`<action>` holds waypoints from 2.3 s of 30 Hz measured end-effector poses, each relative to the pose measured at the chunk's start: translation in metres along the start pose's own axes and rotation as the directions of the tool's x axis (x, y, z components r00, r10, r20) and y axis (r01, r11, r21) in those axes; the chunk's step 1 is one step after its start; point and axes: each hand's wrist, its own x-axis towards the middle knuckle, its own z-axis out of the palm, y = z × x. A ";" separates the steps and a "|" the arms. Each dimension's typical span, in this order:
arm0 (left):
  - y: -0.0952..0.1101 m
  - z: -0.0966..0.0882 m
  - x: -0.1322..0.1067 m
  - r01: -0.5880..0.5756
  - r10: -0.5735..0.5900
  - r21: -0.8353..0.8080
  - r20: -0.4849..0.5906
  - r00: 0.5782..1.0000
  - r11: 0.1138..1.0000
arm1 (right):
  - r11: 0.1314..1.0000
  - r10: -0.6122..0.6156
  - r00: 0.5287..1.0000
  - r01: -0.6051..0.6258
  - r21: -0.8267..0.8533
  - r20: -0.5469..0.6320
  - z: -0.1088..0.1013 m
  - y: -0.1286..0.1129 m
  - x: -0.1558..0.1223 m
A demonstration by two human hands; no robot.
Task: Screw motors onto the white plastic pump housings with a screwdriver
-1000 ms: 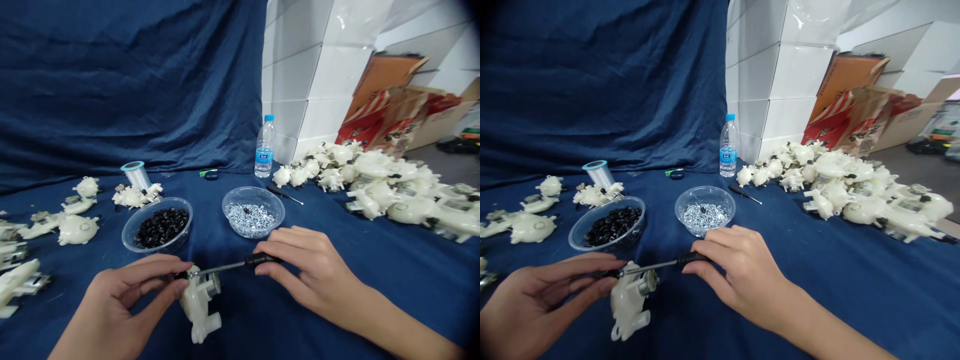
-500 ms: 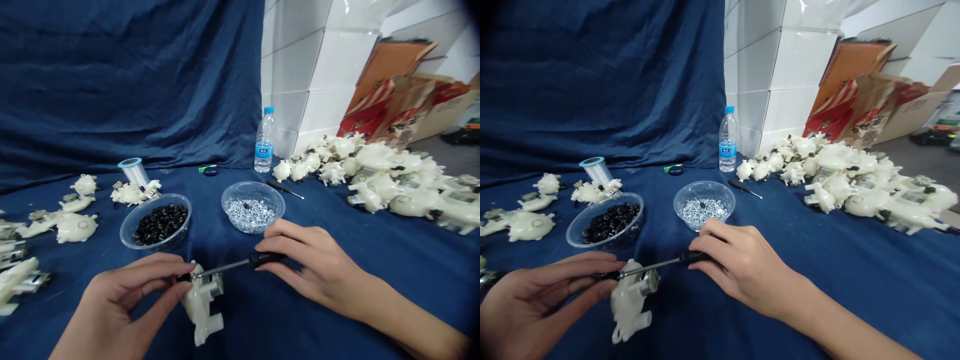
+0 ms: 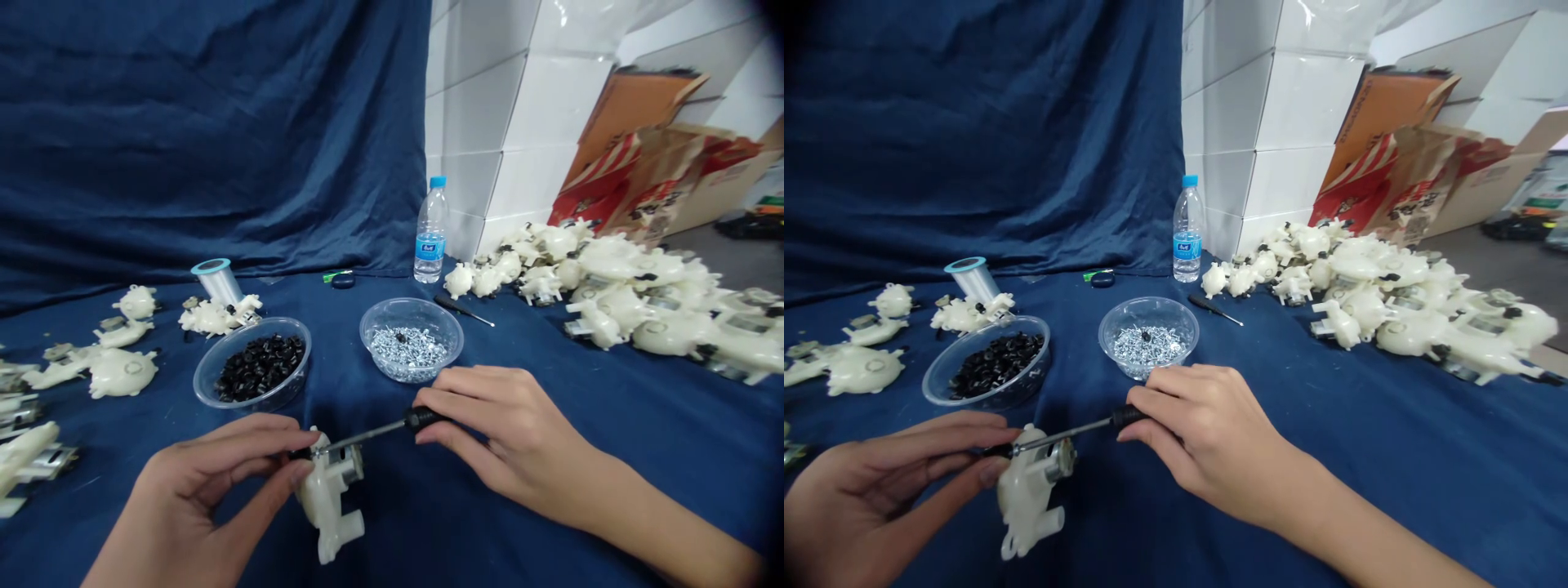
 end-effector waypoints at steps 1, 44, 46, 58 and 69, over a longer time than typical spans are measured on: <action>0.000 0.000 0.000 0.007 -0.007 -0.002 -0.001 1.000 1.000 | 1.000 0.023 0.999 -0.023 0.001 0.029 0.000 -0.001 0.000; -0.004 -0.005 0.005 -0.069 0.068 0.010 0.066 0.995 0.998 | 0.978 0.090 0.994 -0.100 0.183 0.058 0.000 -0.005 0.002; -0.006 -0.006 0.006 -0.105 0.100 0.037 0.108 0.989 0.994 | 0.971 0.164 0.979 -0.181 0.154 0.117 -0.001 -0.007 0.001; -0.015 -0.006 0.008 -0.104 0.095 0.075 0.112 0.989 0.992 | 0.991 0.127 0.987 -0.131 0.032 0.102 -0.002 -0.006 0.002; -0.006 -0.005 0.006 -0.128 0.119 0.081 0.110 0.987 0.988 | 0.995 0.097 0.988 -0.100 0.016 0.123 -0.003 -0.002 0.002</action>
